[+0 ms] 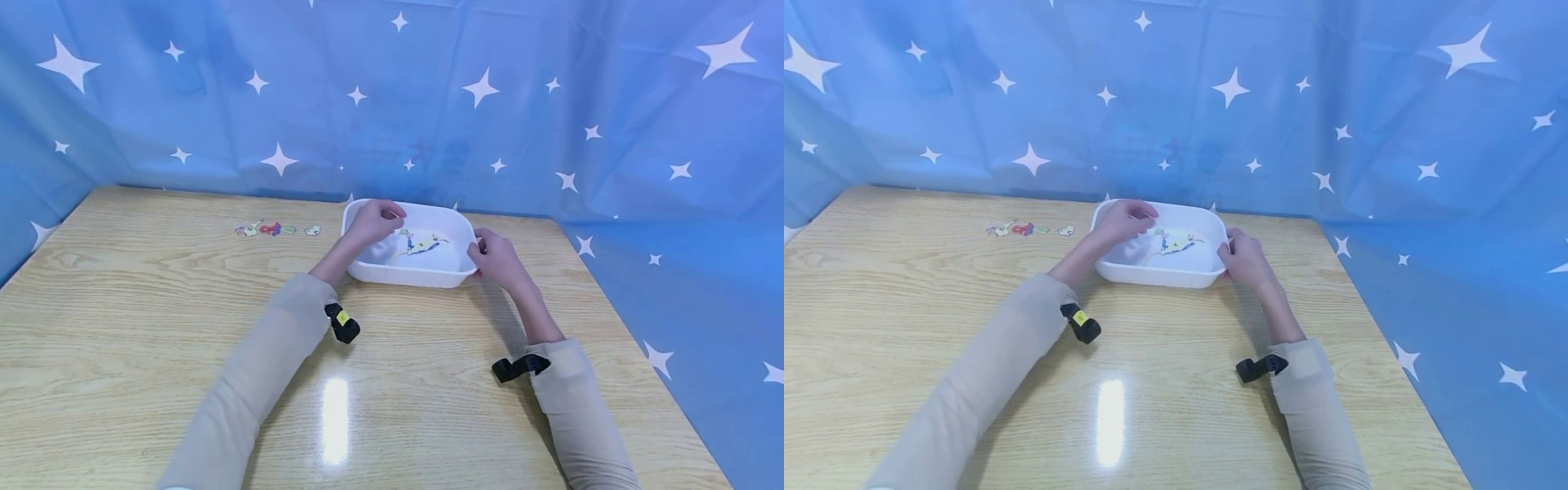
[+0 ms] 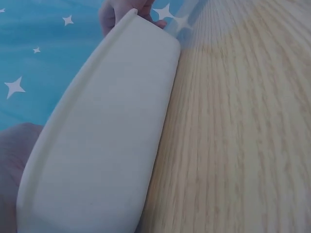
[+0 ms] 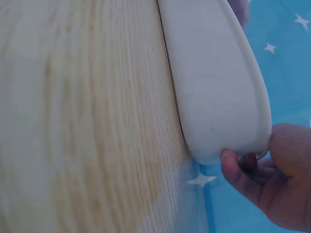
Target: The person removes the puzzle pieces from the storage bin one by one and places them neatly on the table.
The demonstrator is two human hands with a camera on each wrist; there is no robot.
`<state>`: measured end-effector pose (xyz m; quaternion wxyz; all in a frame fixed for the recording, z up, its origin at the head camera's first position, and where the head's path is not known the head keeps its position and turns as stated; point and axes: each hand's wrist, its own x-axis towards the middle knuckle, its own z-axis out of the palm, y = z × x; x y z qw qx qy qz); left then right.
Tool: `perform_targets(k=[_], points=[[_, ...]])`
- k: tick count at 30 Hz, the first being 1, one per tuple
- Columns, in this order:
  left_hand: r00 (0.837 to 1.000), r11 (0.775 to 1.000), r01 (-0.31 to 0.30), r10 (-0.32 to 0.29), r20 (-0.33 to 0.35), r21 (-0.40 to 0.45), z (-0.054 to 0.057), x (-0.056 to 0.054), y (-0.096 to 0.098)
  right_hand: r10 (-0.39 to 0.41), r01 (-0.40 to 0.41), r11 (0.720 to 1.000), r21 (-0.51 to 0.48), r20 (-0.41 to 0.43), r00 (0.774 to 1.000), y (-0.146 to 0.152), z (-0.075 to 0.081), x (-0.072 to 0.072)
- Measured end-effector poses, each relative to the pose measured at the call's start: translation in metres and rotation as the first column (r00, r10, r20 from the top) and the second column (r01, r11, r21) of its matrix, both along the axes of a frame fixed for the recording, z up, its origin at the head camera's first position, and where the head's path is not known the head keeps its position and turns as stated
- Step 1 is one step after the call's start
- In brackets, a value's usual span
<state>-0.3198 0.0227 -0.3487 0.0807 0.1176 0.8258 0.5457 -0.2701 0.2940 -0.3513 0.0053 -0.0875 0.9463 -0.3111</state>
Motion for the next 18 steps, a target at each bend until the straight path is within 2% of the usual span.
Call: perform_targets(k=[6, 10, 18], points=[[0.999, 0.995, 0.041, -0.040, 0.013, -0.095, -0.0031, -0.0081, 0.0064, -0.004, 0.004, 1.000, 0.007, 0.007, 1.000, -0.0006, 0.0015, 0.0015], [0.995, 0.987, 0.095, -0.093, 0.024, -0.126, -0.0040, -0.0093, 0.0077, -0.009, 0.009, 1.000, 0.017, 0.003, 1.000, -0.0009, 0.0018, 0.0022], [0.983, 0.959, 0.185, -0.184, 0.026, -0.215, -0.0087, -0.0111, 0.0077, -0.009, 0.009, 1.000, 0.009, -0.004, 1.000, -0.0009, 0.0008, 0.0017]])
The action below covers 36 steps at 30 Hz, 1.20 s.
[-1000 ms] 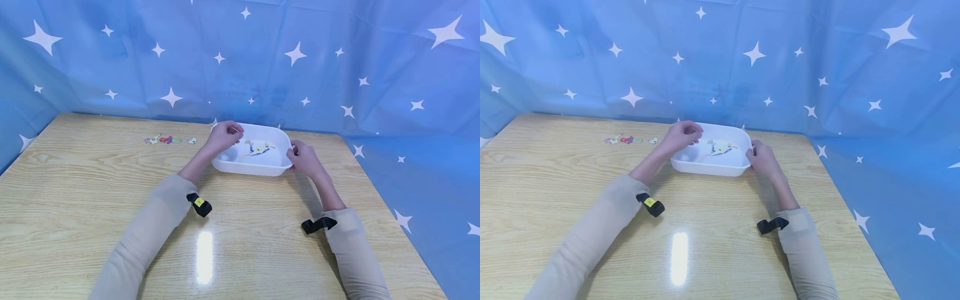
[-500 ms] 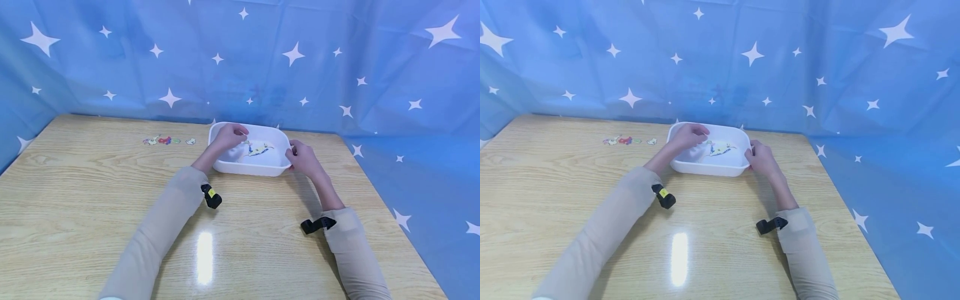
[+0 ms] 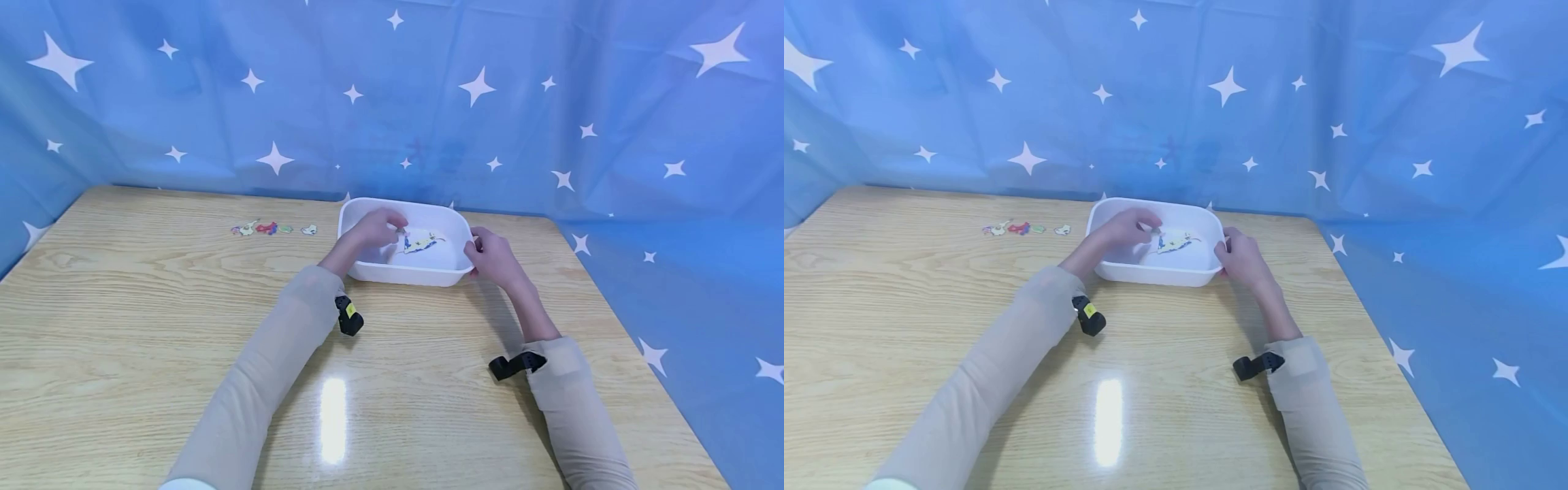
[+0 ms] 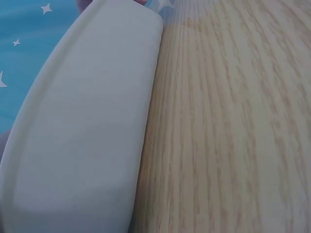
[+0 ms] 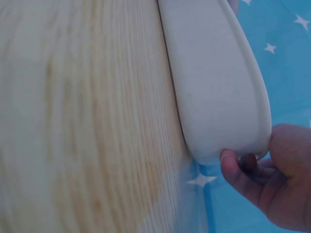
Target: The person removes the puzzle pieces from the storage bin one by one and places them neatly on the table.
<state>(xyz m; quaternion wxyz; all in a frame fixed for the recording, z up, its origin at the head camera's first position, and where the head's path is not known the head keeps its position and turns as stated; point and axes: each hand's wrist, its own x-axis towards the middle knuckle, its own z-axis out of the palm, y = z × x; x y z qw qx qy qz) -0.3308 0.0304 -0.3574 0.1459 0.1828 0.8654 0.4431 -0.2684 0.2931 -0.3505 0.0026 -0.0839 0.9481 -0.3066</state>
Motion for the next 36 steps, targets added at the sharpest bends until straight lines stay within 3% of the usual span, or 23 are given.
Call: perform_targets(k=[5, 11, 24, 36], points=[[1.000, 0.999, -0.005, 0.005, -0.013, -0.053, 0.0006, 0.0016, -0.0006, 0.002, -0.002, 1.000, -0.006, -0.001, 1.000, -0.0012, 0.0007, -0.0006], [0.999, 0.999, -0.026, 0.024, -0.049, -0.037, 0.0025, 0.0033, -0.0012, 0.007, -0.007, 1.000, -0.011, -0.010, 1.000, -0.0015, 0.0025, -0.0005], [0.999, 0.989, -0.046, 0.044, -0.021, -0.139, 0.0011, 0.0055, 0.0012, 0.007, -0.007, 1.000, -0.009, -0.006, 1.000, -0.0008, 0.0017, -0.0005], [0.997, 0.993, -0.066, 0.063, -0.039, -0.100, 0.0001, 0.0068, 0.0022, 0.008, -0.008, 1.000, -0.010, -0.007, 1.000, -0.0007, 0.0025, 0.0017]])
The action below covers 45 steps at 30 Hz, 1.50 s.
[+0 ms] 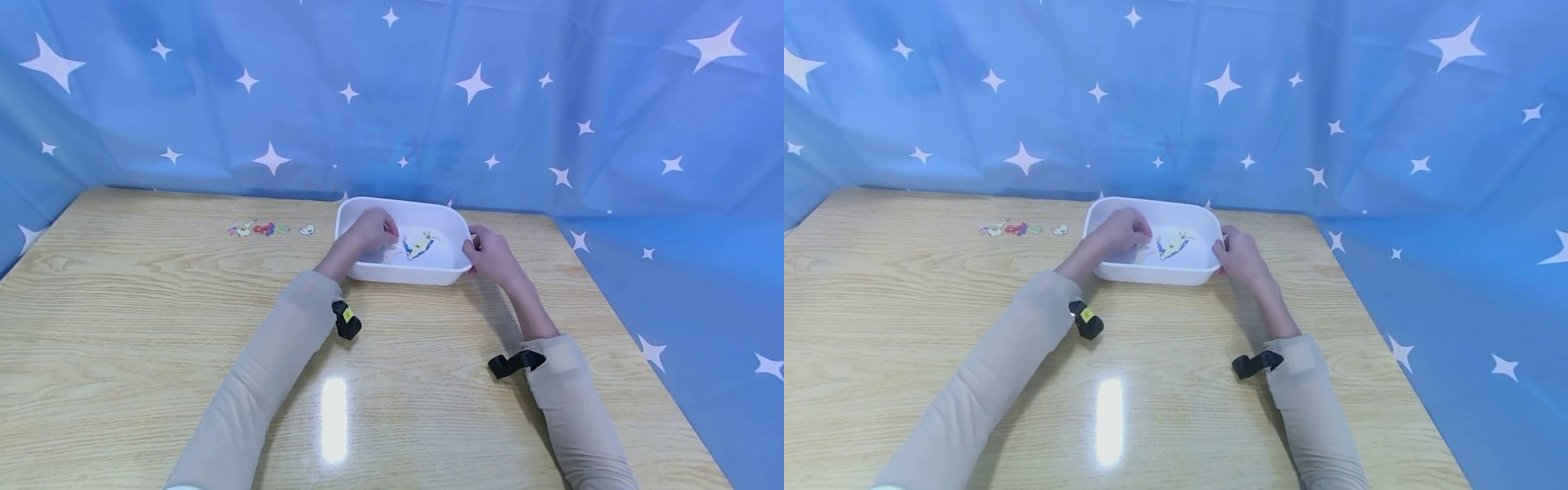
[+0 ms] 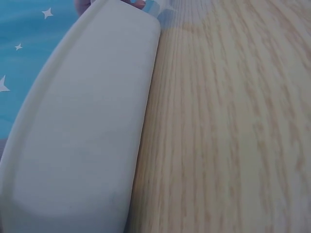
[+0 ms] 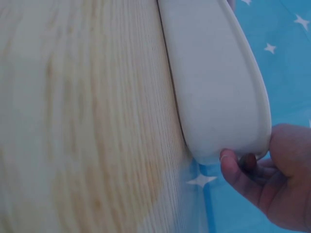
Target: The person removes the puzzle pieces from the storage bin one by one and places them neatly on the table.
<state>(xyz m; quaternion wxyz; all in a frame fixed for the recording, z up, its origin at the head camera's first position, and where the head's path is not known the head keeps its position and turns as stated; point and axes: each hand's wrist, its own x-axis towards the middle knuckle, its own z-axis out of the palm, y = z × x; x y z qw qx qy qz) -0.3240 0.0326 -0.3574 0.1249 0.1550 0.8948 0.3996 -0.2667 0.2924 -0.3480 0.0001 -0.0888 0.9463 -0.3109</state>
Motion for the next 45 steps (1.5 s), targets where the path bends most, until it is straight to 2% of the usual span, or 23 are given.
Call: perform_targets(k=[7, 20, 30, 39, 45], points=[[1.000, 0.999, -0.009, 0.009, 0.000, 0.034, 0.004, 0.003, -0.001, -0.002, 0.002, 1.000, 0.005, 0.001, 1.000, -0.001, 0.001, 0.001], [0.996, 0.988, -0.034, 0.046, -0.077, 0.152, 0.003, 0.000, -0.002, 0.006, -0.006, 1.000, -0.004, -0.002, 1.000, 0.000, -0.001, 0.001], [0.996, 0.960, -0.033, 0.055, -0.073, 0.277, 0.011, 0.010, -0.007, 0.007, -0.007, 1.000, -0.004, -0.007, 1.000, 0.000, -0.001, 0.000], [0.996, 0.906, -0.080, 0.085, 0.005, 0.416, 0.017, 0.020, -0.024, 0.004, -0.004, 1.000, 0.000, -0.007, 1.000, -0.002, -0.001, 0.000], [0.996, 0.898, -0.080, 0.091, -0.005, 0.433, 0.019, 0.026, -0.037, 0.001, -0.001, 1.000, 0.005, -0.002, 1.000, -0.001, -0.002, -0.001]])
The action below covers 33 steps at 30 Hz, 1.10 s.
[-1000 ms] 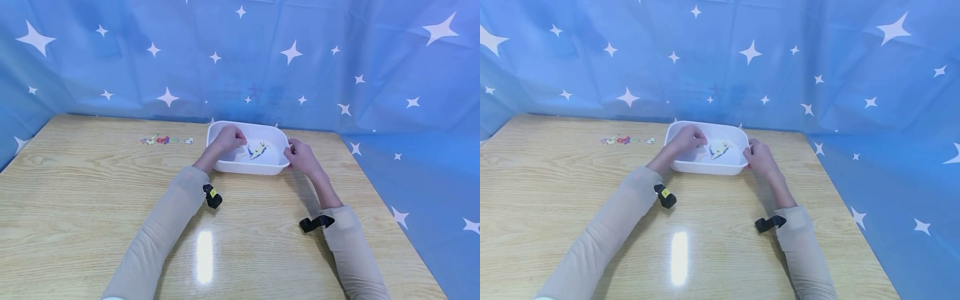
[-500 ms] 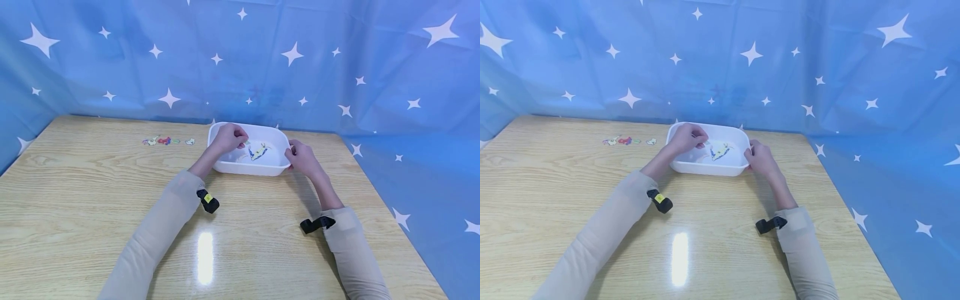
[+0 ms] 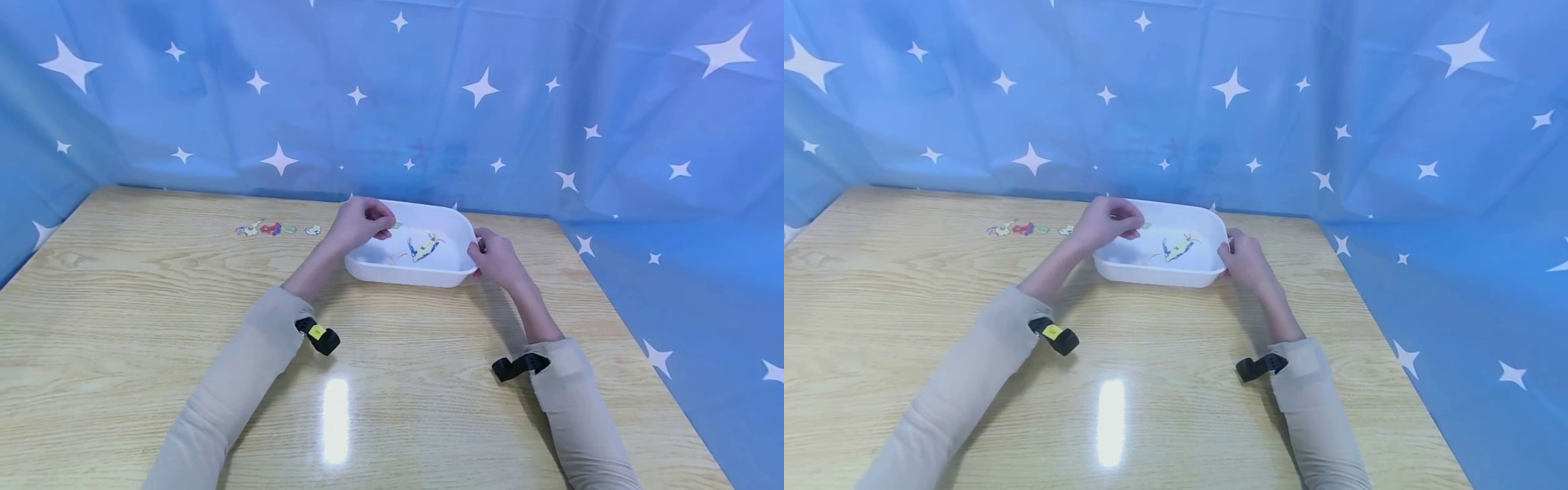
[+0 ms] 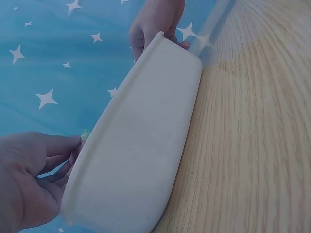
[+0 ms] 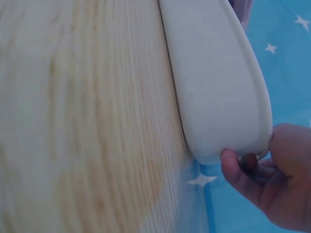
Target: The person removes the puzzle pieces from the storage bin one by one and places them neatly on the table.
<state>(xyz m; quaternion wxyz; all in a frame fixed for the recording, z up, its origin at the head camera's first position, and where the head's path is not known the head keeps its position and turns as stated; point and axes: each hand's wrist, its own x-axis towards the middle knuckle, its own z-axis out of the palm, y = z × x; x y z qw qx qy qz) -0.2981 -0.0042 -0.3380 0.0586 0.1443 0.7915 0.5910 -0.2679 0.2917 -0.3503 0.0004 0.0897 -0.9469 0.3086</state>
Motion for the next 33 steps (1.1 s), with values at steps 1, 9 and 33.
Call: perform_targets(k=[1, 9, 33], points=[[1.000, 1.000, -0.002, 0.002, -0.006, 0.001, 0.000, 0.001, -0.002, 0.000, 0.000, 1.000, -0.002, 0.001, 1.000, 0.000, 0.000, 0.000], [0.999, 0.999, -0.039, 0.039, -0.017, 0.034, 0.001, 0.006, -0.021, -0.002, 0.002, 1.000, -0.001, 0.003, 1.000, 0.000, 0.000, -0.001], [0.990, 0.984, -0.126, 0.134, -0.052, 0.128, -0.004, 0.018, -0.101, -0.011, 0.011, 1.000, -0.003, 0.015, 1.000, 0.000, 0.001, 0.001]])
